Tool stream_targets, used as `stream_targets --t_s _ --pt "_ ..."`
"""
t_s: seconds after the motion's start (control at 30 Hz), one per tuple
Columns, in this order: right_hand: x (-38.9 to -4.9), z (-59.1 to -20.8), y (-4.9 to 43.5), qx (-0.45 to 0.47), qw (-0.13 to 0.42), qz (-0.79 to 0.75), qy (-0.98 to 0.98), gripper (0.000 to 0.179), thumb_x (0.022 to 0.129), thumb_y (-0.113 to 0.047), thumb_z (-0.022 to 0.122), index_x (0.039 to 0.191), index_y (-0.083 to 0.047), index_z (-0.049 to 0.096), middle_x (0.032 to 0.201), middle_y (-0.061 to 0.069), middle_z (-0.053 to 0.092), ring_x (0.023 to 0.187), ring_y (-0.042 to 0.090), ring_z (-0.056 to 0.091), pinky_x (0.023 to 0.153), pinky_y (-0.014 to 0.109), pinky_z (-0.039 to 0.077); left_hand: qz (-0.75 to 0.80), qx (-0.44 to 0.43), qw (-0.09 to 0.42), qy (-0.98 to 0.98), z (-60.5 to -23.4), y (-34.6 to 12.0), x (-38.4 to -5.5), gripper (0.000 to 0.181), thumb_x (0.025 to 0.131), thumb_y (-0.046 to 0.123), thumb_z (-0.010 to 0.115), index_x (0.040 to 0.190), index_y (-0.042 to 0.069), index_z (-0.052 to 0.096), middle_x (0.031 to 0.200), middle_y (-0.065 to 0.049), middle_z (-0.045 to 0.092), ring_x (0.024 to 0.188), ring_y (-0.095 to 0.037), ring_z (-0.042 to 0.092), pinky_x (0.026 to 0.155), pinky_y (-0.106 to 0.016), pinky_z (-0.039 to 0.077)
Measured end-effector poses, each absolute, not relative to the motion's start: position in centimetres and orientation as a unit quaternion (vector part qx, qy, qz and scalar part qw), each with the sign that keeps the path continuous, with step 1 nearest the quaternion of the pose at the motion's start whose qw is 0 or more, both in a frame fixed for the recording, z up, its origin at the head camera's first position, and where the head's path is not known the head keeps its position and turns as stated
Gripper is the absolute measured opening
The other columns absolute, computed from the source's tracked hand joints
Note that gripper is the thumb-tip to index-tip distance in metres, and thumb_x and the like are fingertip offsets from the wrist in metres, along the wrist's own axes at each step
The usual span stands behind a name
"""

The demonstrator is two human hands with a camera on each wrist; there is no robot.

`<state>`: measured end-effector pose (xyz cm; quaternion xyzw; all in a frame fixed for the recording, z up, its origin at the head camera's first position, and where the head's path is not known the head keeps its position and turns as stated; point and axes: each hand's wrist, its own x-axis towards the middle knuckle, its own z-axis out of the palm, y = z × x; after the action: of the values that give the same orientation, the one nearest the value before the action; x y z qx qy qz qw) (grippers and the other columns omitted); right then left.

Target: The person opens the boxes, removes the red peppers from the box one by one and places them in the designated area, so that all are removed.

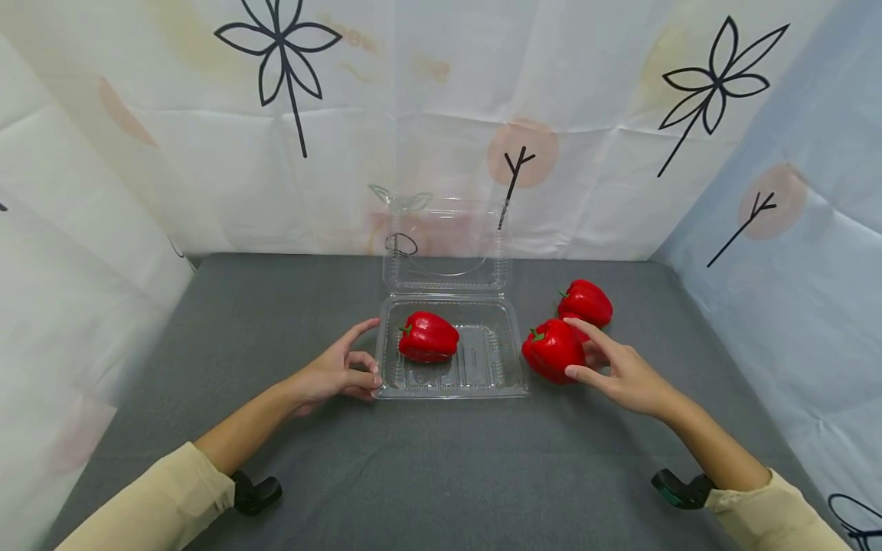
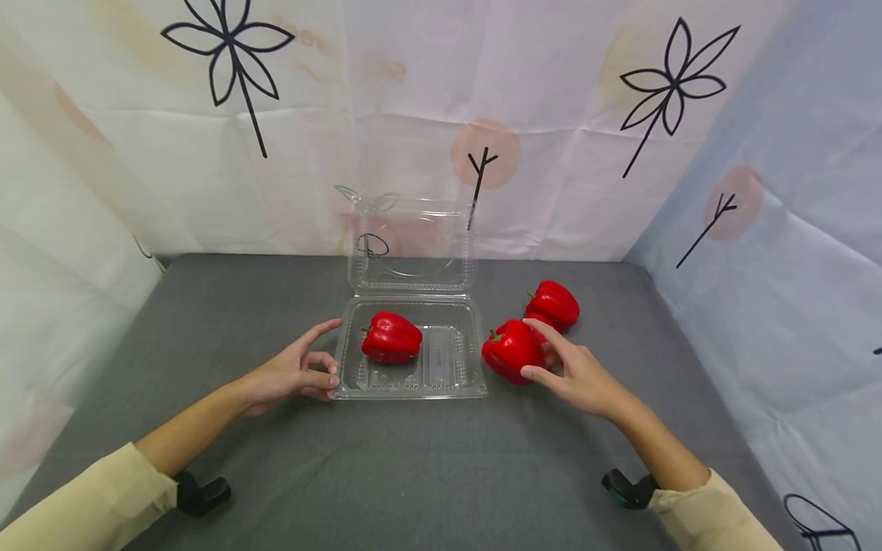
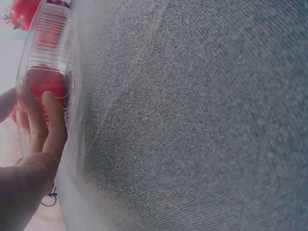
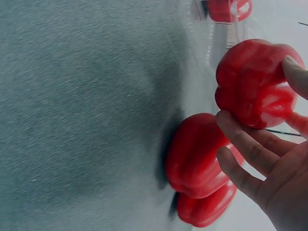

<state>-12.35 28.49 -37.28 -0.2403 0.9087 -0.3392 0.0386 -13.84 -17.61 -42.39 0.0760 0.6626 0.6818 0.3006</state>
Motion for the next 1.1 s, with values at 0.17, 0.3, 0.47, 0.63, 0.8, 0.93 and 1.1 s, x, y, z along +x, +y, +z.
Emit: stream_targets --t_s 0.17,0.3,0.47,0.63,0.8,0.93,1.1 --pt "-12.2 -38.0 29.1 -0.250 0.039 -0.335 0.908 0.071 0.092 -0.014 0.072 0.153 -0.008 0.035 0.115 0.010 0.068 0.095 0.019 0.067 0.079 0.034 0.057 0.682 0.075 0.301 0.663 -42.4 -17.6 -13.9 0.098 0.088 0.001 0.072 0.159 0.024 0.008 0.092 -0.007 0.058 0.080 -0.020 0.064 0.079 -0.042 0.058" --pt "-12.1 -38.6 29.5 -0.245 0.042 -0.330 0.911 0.072 0.091 -0.015 0.072 0.152 -0.007 0.035 0.109 0.007 0.069 0.093 0.018 0.066 0.078 0.035 0.057 0.683 0.077 0.302 0.661 -42.4 -17.7 -13.9 0.098 0.088 0.001 0.072 0.159 0.025 0.008 0.092 -0.007 0.058 0.080 -0.019 0.064 0.079 -0.042 0.058" --pt "-11.9 -39.4 29.8 -0.237 0.058 -0.317 0.916 0.070 0.091 -0.020 0.073 0.151 -0.010 0.037 0.106 0.004 0.069 0.092 0.019 0.066 0.078 0.039 0.057 0.684 0.075 0.303 0.660 -42.5 -17.7 -13.9 0.098 0.088 0.001 0.072 0.159 0.024 0.008 0.092 -0.006 0.058 0.080 -0.019 0.063 0.079 -0.042 0.058" --pt "-11.8 -40.1 29.8 -0.235 0.068 -0.305 0.920 0.069 0.091 -0.023 0.072 0.150 -0.010 0.039 0.108 0.005 0.069 0.094 0.022 0.065 0.077 0.040 0.056 0.683 0.074 0.301 0.661 -42.5 -17.7 -13.8 0.098 0.088 0.001 0.072 0.159 0.025 0.009 0.092 -0.007 0.058 0.080 -0.019 0.063 0.079 -0.042 0.058" --pt "-12.1 -40.2 29.5 -0.229 0.073 -0.305 0.922 0.068 0.091 -0.025 0.073 0.149 -0.012 0.040 0.101 0.001 0.066 0.087 0.019 0.062 0.071 0.033 0.054 0.684 0.071 0.298 0.662 -42.4 -17.7 -13.8 0.098 0.088 0.000 0.072 0.159 0.025 0.009 0.092 -0.007 0.058 0.080 -0.020 0.063 0.079 -0.042 0.058" --pt "-12.2 -40.1 29.3 -0.232 0.079 -0.307 0.920 0.068 0.091 -0.025 0.073 0.149 -0.012 0.040 0.087 -0.003 0.059 0.074 0.015 0.055 0.062 0.027 0.046 0.684 0.071 0.298 0.662 -42.4 -17.7 -13.8 0.098 0.088 0.001 0.072 0.159 0.025 0.009 0.092 -0.007 0.058 0.080 -0.019 0.063 0.079 -0.042 0.058" --pt "-12.1 -39.8 29.3 -0.233 0.081 -0.299 0.922 0.069 0.091 -0.026 0.073 0.149 -0.011 0.039 0.083 -0.003 0.057 0.071 0.014 0.053 0.060 0.027 0.045 0.686 0.076 0.301 0.658 -42.4 -17.6 -13.8 0.098 0.088 0.001 0.072 0.159 0.025 0.009 0.092 -0.007 0.058 0.080 -0.019 0.063 0.079 -0.041 0.058"
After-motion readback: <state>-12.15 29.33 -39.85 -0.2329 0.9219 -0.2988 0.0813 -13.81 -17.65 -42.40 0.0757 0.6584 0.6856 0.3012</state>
